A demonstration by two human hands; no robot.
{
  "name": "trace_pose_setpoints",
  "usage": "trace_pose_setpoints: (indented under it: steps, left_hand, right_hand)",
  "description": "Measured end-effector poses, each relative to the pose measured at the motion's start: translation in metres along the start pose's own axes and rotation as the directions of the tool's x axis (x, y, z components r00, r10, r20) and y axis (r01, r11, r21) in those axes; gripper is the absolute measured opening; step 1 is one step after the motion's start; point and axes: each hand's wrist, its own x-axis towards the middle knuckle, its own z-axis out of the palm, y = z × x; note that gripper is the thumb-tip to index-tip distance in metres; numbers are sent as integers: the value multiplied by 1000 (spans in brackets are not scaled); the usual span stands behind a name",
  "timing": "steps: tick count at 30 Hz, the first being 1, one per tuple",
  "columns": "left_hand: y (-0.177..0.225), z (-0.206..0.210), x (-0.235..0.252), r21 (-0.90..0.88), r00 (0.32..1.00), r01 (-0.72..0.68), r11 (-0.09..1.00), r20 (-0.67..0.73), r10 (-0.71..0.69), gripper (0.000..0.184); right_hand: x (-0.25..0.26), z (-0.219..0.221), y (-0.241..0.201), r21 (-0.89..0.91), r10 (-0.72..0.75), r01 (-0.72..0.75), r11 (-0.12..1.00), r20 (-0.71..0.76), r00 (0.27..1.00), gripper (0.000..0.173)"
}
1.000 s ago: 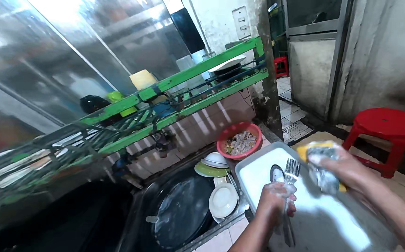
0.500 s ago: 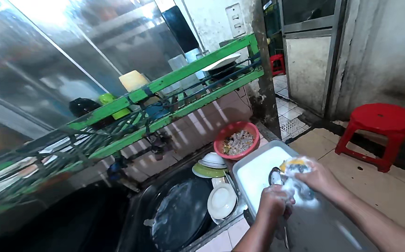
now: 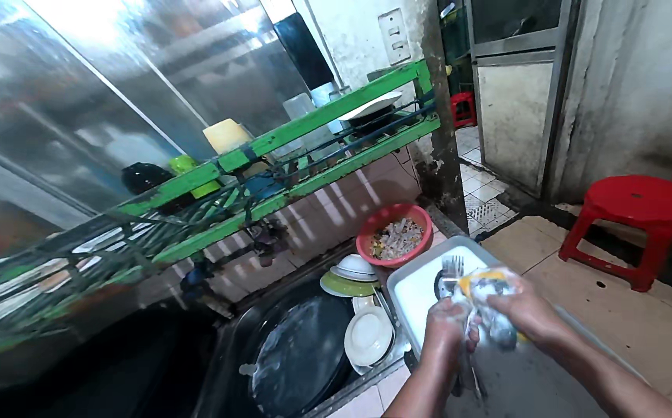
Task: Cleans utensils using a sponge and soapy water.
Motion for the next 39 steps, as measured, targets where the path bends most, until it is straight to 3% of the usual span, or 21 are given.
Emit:
trace_pose_setpoints:
  steps: [3,5,7,10,12,15,17,18,20,23,25,27,29,31,34,37,39]
  left_hand:
    - [-8,2,-1,100,999,-48,994,18,46,15]
    - [-13,4,-4,101,999,-44,994,33,41,11]
    - [-9,7,-5,75,999,-37,996,15,36,12]
    - [-1,4,-4,114,999,-48,992,-18,50,19]
    - [-3,-1,-6,160,998,-56,986,-3,57,16]
    - [-14,-1,-9,116,999,-50,992,18,48,8]
    - [-14,-1,-10,73,999,-44,996,27,42,8]
    - [-12,-2,-11,55,998,-44,998,37,42,8]
    - [-9,-6,-13,16,995,-45,999,85,43,12]
    - [-7,-9,-16,-52,979,-46,998,195,56,18]
    - [-7,-13,-19,-39,970,-33,999,238,41,20]
    - [-12,-18,-18,19,974,-44,999,224,39,20]
    - [-17,-16,-13,41,986,-74,996,151,67,15]
    - [-16,-10,-9,53,990,-112,992,86,108,13]
    - [-8,-7,-6,38,990,-126,991,73,123,15]
    - [-3,-23,-3,-9,982,-169,986,84,169,29]
    - [-1,-32,3,-86,966,-235,968,91,243,30]
  right_hand:
    - [2,-3,1,-209,-42,59,976,82,996,55]
    - [12,-9,1,-386,-122,117,915,10,992,51]
    - [12,-7,1,-402,-178,141,905,-55,983,51]
    - [0,1,7,-285,-189,206,936,87,978,58]
    - [3,-3,9,-317,-170,218,923,173,970,60]
    - [21,-14,14,-442,-242,213,872,-11,970,48]
    - [32,-18,6,-333,-307,229,915,-206,929,46]
    - [33,-19,-2,-229,-245,188,955,-254,935,51]
    - [29,-18,-12,-56,-66,55,997,-200,978,63]
    - [20,-12,-7,-181,14,-12,983,13,1000,58]
    - [20,-15,-5,-179,-70,61,982,-44,997,47]
    - [29,-25,-5,24,-119,128,992,-225,967,40]
    - [32,-28,-13,272,-17,108,956,-316,949,42]
    - [22,-13,-16,334,64,25,942,-253,965,49]
    - [11,11,-7,151,61,-48,987,-79,995,55]
    - [20,-5,-9,-38,76,-78,996,-49,996,48]
    - [19,-21,-20,-209,162,-138,968,106,981,46]
